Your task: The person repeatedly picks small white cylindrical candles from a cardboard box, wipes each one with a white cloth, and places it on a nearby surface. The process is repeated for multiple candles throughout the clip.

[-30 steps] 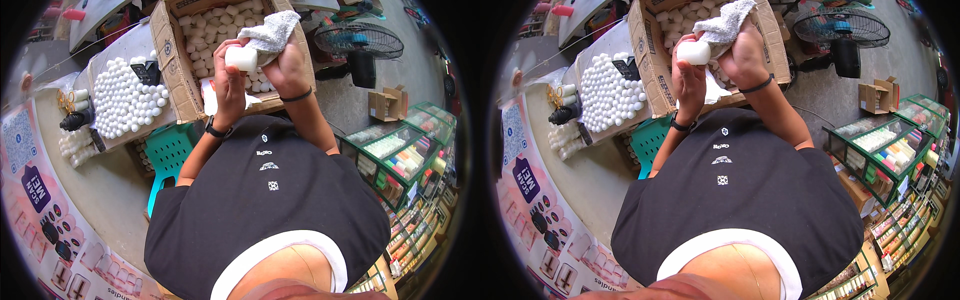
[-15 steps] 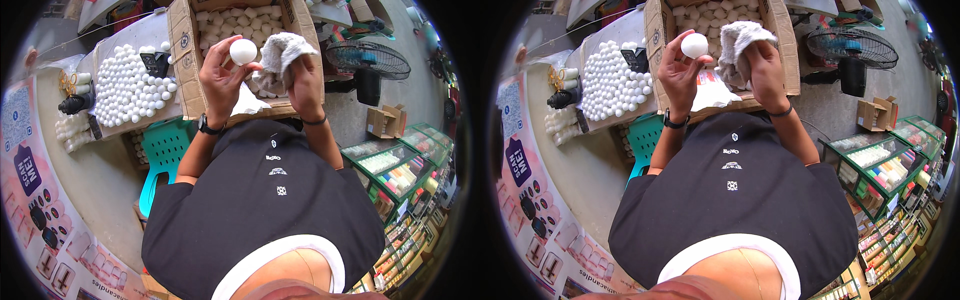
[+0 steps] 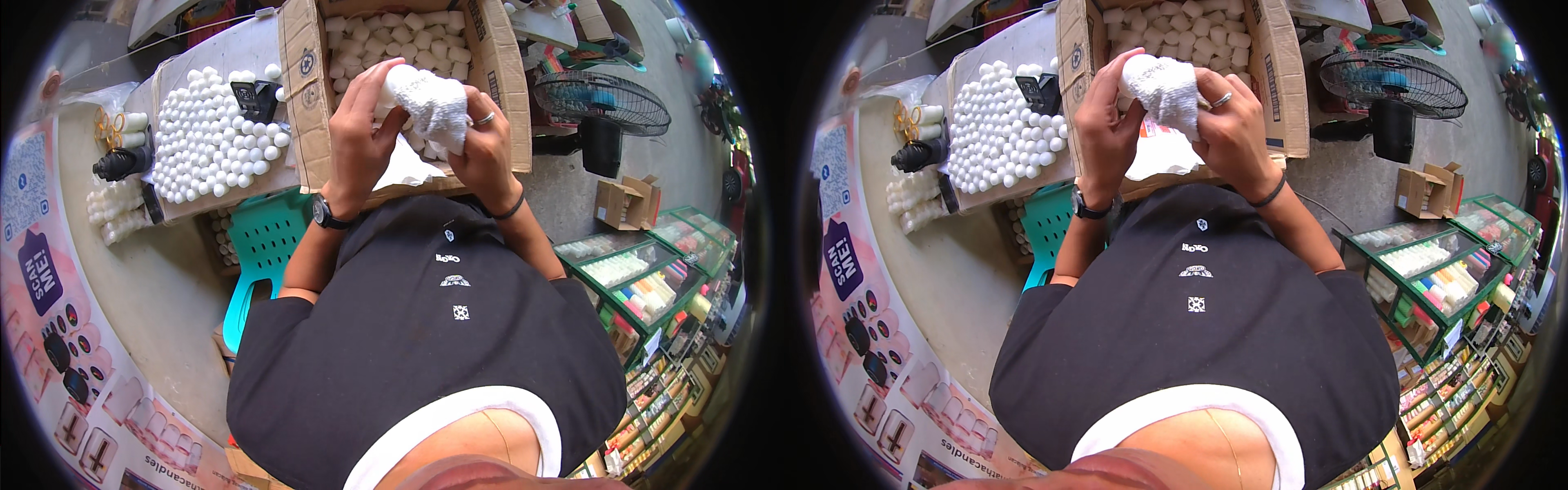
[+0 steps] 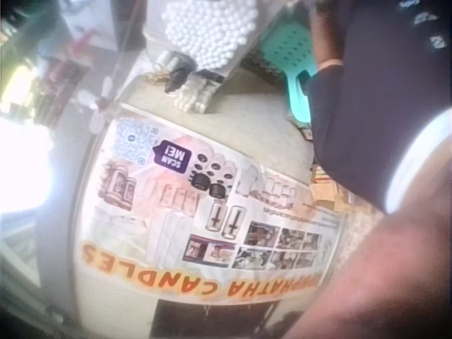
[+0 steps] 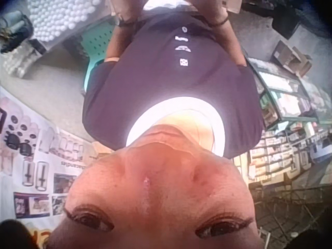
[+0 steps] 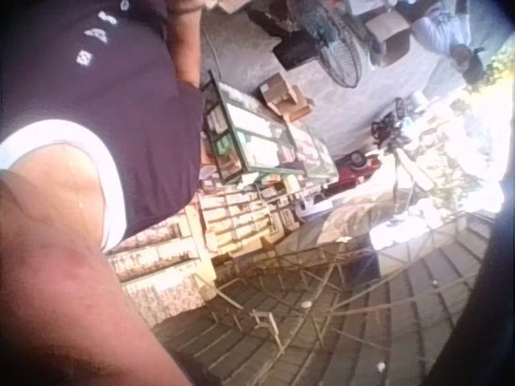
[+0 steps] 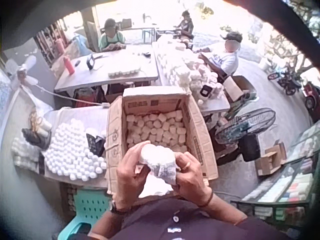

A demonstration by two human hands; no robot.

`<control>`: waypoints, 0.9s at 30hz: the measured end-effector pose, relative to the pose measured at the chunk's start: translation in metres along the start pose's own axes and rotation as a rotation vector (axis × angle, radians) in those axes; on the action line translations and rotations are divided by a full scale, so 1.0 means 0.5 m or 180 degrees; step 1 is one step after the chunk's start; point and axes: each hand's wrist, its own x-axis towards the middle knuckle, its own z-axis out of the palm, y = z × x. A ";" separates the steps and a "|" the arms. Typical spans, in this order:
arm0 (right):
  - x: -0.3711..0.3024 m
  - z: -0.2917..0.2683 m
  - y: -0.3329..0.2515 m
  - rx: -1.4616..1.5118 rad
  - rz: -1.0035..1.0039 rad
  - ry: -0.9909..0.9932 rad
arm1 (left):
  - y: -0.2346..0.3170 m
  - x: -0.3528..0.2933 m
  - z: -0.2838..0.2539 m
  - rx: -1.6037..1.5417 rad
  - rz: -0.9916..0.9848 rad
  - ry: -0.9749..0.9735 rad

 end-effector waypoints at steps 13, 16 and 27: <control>0.004 0.071 0.014 0.0337 0.1716 -0.0383 | -0.037 -0.029 -0.092 0.0601 0.0081 0.0605; -0.050 0.095 0.052 0.1400 0.2438 0.0029 | -0.104 -0.060 -0.159 0.0156 -0.0421 0.1211; -0.076 0.119 0.104 0.2921 0.3143 0.1406 | -0.560 -0.481 -0.534 0.2895 -0.2529 0.3093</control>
